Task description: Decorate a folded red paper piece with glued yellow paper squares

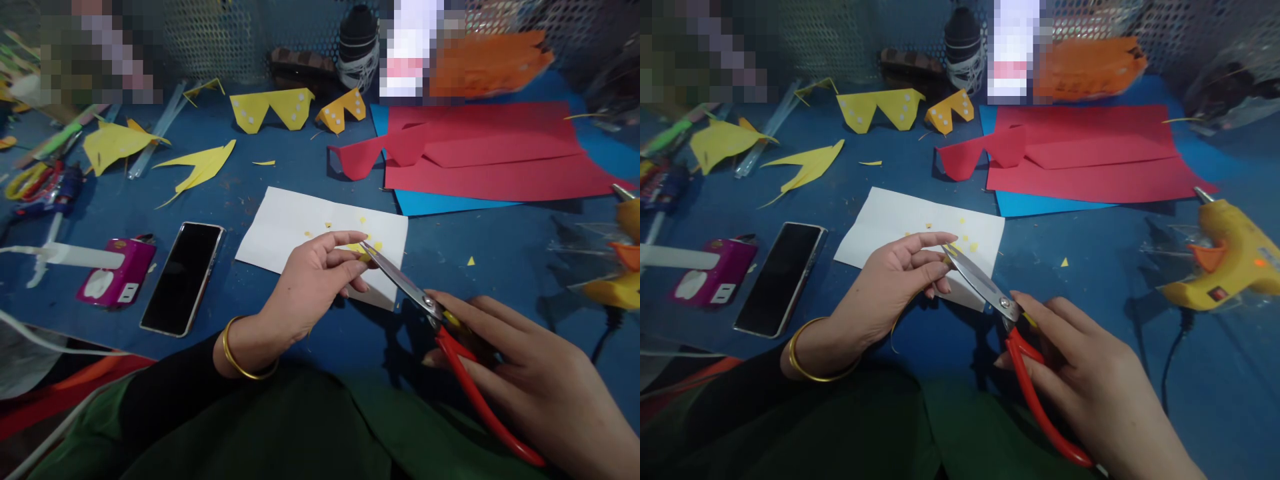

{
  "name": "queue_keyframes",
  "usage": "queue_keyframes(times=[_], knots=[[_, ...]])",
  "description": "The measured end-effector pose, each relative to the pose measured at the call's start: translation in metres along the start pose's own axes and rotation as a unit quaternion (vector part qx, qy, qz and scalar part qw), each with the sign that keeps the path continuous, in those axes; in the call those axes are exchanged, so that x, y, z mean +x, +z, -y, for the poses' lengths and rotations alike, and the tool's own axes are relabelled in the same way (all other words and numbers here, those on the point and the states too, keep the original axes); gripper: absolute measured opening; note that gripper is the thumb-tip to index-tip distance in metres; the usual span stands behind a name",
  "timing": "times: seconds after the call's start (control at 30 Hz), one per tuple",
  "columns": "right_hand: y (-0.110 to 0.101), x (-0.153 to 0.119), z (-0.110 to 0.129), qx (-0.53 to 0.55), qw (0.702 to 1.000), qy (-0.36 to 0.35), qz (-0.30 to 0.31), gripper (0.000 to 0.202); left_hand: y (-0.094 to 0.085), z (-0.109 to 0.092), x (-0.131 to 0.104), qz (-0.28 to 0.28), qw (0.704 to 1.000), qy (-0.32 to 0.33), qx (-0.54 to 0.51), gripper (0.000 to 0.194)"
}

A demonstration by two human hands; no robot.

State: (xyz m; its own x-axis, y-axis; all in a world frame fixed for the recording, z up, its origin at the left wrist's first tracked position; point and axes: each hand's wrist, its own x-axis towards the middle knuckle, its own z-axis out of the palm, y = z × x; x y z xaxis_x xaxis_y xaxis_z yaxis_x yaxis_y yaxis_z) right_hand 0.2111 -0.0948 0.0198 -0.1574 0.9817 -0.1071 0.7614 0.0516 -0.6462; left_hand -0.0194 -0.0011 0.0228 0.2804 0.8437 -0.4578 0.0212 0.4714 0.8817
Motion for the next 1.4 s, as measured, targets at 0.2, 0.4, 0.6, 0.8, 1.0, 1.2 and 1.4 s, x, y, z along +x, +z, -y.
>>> queue_keyframes(times=[0.2, 0.4, 0.6, 0.8, 1.0, 1.2, 1.4], knots=[[0.001, -0.001, -0.001, -0.003, 1.0, -0.003, 0.001, 0.051, -0.001, 0.0, 0.0, -0.008, 1.0, 0.003, 0.019, 0.032], [0.001, -0.004, -0.005, -0.021, 1.0, -0.005, -0.003, 0.055, 0.0, -0.003, 0.0, -0.002, 1.0, -0.009, 0.0, 0.032], [0.001, -0.003, -0.004, -0.01, 1.0, 0.009, -0.01, 0.052, -0.001, -0.002, 0.001, 0.006, 1.0, -0.009, 0.011, 0.02], [0.001, -0.001, 0.002, 0.02, 0.999, 0.022, -0.015, 0.051, -0.002, -0.004, 0.001, 0.004, 1.0, 0.006, 0.027, 0.012], [0.003, 0.001, 0.001, 0.016, 1.0, 0.0, -0.013, 0.06, -0.001, -0.004, 0.0, 0.0, 1.0, 0.025, 0.017, 0.014], [0.002, 0.0, 0.0, 0.03, 1.0, -0.001, 0.009, 0.056, -0.001, -0.004, 0.0, 0.003, 0.999, 0.023, 0.026, 0.013], [0.002, 0.001, 0.008, 0.08, 0.996, 0.044, 0.02, 0.054, -0.001, -0.003, 0.0, 0.006, 0.999, 0.019, 0.03, 0.01]])
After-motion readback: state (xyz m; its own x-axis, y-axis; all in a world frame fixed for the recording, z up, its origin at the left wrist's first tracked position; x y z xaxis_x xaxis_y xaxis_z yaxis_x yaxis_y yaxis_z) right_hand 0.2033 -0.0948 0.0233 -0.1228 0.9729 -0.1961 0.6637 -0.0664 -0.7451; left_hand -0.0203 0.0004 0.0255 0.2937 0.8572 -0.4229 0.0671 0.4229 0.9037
